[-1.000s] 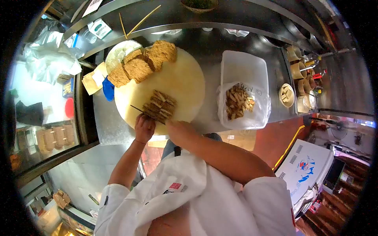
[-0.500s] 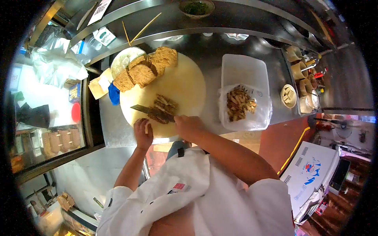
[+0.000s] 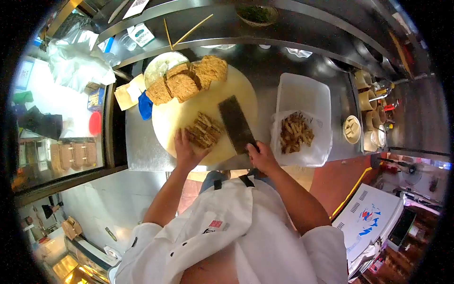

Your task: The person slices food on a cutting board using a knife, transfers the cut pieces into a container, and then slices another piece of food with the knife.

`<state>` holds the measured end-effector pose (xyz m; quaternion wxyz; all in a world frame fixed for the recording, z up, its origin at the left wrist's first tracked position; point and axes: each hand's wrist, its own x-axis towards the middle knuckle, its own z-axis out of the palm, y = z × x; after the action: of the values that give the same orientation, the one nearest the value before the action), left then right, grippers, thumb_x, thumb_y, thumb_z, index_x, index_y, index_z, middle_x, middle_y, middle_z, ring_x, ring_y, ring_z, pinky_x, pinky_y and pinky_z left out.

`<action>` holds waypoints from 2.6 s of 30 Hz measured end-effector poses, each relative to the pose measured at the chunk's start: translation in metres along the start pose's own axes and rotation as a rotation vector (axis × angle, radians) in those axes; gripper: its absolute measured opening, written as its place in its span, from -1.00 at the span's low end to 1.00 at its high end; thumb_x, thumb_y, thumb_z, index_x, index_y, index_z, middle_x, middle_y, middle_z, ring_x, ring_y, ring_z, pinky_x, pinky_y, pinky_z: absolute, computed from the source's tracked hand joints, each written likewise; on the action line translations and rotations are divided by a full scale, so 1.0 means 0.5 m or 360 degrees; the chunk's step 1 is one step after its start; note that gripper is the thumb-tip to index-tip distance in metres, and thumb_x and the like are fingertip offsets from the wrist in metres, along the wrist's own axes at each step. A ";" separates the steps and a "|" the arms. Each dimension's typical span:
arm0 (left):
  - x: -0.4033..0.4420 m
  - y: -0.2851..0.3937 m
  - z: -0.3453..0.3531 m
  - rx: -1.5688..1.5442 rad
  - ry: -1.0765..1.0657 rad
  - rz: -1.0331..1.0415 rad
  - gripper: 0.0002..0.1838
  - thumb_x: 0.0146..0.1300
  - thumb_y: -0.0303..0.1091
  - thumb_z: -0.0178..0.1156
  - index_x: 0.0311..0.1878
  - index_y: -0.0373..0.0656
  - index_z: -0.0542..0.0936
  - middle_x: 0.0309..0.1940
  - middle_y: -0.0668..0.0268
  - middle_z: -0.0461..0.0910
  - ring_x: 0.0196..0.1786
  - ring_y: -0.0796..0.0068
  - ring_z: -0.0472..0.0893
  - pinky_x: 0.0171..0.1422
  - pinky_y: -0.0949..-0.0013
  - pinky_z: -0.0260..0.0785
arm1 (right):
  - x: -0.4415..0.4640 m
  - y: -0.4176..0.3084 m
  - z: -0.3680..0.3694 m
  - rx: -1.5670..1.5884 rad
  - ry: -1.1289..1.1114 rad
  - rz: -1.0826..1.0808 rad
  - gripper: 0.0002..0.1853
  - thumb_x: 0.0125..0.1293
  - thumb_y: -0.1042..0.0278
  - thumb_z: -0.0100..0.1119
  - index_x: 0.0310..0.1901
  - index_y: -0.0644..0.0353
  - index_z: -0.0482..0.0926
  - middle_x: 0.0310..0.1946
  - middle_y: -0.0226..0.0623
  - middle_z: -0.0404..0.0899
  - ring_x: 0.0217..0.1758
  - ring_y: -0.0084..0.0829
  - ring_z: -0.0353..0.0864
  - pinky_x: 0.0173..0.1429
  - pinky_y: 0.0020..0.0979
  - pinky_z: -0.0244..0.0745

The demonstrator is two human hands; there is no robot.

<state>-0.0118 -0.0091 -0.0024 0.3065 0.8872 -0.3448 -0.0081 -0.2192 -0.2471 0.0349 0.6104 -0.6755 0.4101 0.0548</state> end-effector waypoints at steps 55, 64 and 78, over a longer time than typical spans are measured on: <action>0.090 0.528 0.387 -0.1263 -0.0724 -0.0486 -0.66 0.55 -0.28 0.25 0.27 -0.22 0.63 0.03 0.25 0.70 -0.09 0.44 0.69 0.08 0.36 0.57 | -0.360 0.153 -0.432 0.0713 0.0588 0.0101 -0.76 0.63 0.21 0.01 -0.17 0.21 0.41 -0.59 -0.32 0.46 -0.62 -0.44 0.49 -0.49 -0.31 0.46; 0.057 0.191 0.123 -0.0949 0.0077 -0.0472 -0.75 0.48 -0.37 0.24 0.10 -0.30 0.67 -0.10 0.23 0.76 -0.03 0.42 0.72 0.13 0.35 0.57 | -0.250 0.112 -0.324 -0.0159 0.0168 -0.0371 -0.64 0.48 0.13 0.25 -0.11 0.35 0.56 -0.33 0.07 0.66 -0.22 0.07 0.67 -0.10 -0.02 0.54; 0.303 -0.085 -0.155 0.0291 -0.0066 0.0074 -0.05 0.12 -0.08 0.50 0.52 -0.23 0.30 0.41 -0.06 0.41 0.47 -0.12 0.37 0.55 -0.04 0.26 | -0.127 0.027 -0.046 -0.0423 0.0195 -0.0166 -0.64 0.48 0.14 0.24 -0.05 0.35 0.57 -0.19 0.18 0.69 -0.10 0.19 0.70 -0.02 0.04 0.57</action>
<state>0.1471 -0.0364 0.0671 0.2170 0.9029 -0.3710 0.0121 -0.2792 -0.2352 0.0669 0.4915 -0.7727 0.4002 0.0354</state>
